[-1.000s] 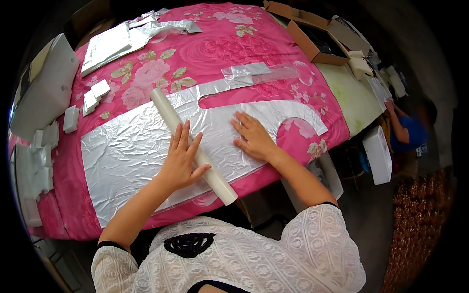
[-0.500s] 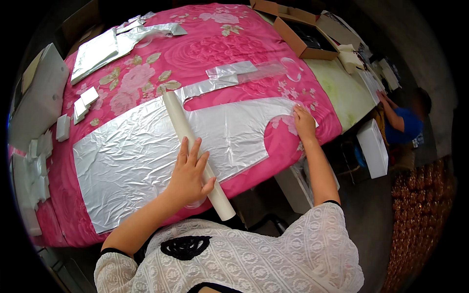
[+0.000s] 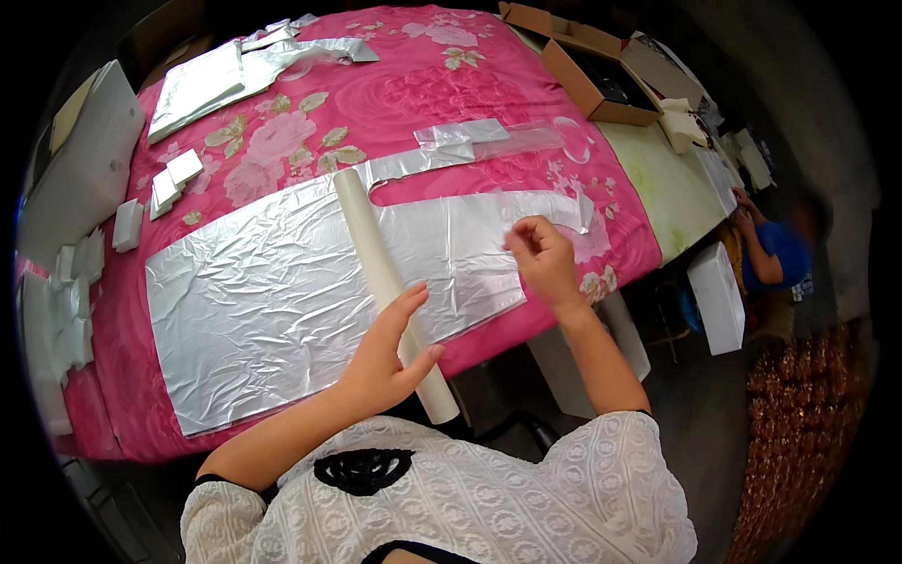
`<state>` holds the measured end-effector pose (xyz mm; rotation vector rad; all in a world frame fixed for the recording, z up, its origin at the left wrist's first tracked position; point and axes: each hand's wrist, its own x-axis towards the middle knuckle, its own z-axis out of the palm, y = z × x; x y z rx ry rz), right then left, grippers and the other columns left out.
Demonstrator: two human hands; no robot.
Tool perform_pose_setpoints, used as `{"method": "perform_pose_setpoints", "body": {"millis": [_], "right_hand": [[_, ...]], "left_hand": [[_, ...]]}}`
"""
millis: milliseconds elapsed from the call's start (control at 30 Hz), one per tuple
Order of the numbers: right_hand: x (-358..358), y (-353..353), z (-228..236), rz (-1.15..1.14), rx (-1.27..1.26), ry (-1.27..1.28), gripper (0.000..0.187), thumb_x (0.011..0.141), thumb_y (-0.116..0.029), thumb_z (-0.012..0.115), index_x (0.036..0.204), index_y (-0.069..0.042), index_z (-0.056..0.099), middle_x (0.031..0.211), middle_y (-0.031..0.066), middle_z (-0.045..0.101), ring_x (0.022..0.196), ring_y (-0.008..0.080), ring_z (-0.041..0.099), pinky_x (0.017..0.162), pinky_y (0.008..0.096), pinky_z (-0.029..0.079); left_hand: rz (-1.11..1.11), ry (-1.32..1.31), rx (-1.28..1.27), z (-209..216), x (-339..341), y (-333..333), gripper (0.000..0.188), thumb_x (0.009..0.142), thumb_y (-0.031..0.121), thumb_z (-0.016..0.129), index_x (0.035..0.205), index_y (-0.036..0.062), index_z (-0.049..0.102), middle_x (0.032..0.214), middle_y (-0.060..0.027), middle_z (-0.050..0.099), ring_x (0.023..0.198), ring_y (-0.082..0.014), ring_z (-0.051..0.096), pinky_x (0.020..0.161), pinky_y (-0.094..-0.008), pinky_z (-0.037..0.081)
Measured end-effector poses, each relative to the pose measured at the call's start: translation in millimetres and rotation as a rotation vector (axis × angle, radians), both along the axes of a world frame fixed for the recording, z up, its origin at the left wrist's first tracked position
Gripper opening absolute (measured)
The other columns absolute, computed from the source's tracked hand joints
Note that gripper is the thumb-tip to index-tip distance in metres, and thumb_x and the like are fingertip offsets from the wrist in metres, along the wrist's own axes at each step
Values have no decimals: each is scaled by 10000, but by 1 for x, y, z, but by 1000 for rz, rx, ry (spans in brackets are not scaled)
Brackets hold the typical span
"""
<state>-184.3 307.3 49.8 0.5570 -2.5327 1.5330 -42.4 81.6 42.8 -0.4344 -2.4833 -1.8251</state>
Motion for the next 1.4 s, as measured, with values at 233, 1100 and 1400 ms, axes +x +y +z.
{"method": "perform_pose_setpoints", "body": {"millis": [233,1100,1400], "right_hand": [[99,-77,23,784,214,45,318,796,-132,653,1088,-33,574,964,126,625,857,316,607,742,376,498],[138,-49,-13,299,534,-608,446,749,-417,670,906,-1,646,753,162,657,689,290,650,628,362,500],[132,-54,-2,333,646,-603,460,753,-443,652,882,-2,649,741,178,649,695,330,640,646,392,499]], "left_hand": [[32,-825,774,-6,-10,-25,372,920,167,548,1224,-32,471,1112,-143,611,974,-188,610,851,-314,492],[473,-835,116,10,70,-277,161,759,47,646,902,23,577,803,-70,650,708,-126,629,662,-250,492],[404,218,-472,3,-6,-123,581,751,61,659,1288,41,437,1306,-162,470,1198,-342,451,993,-398,373]]}}
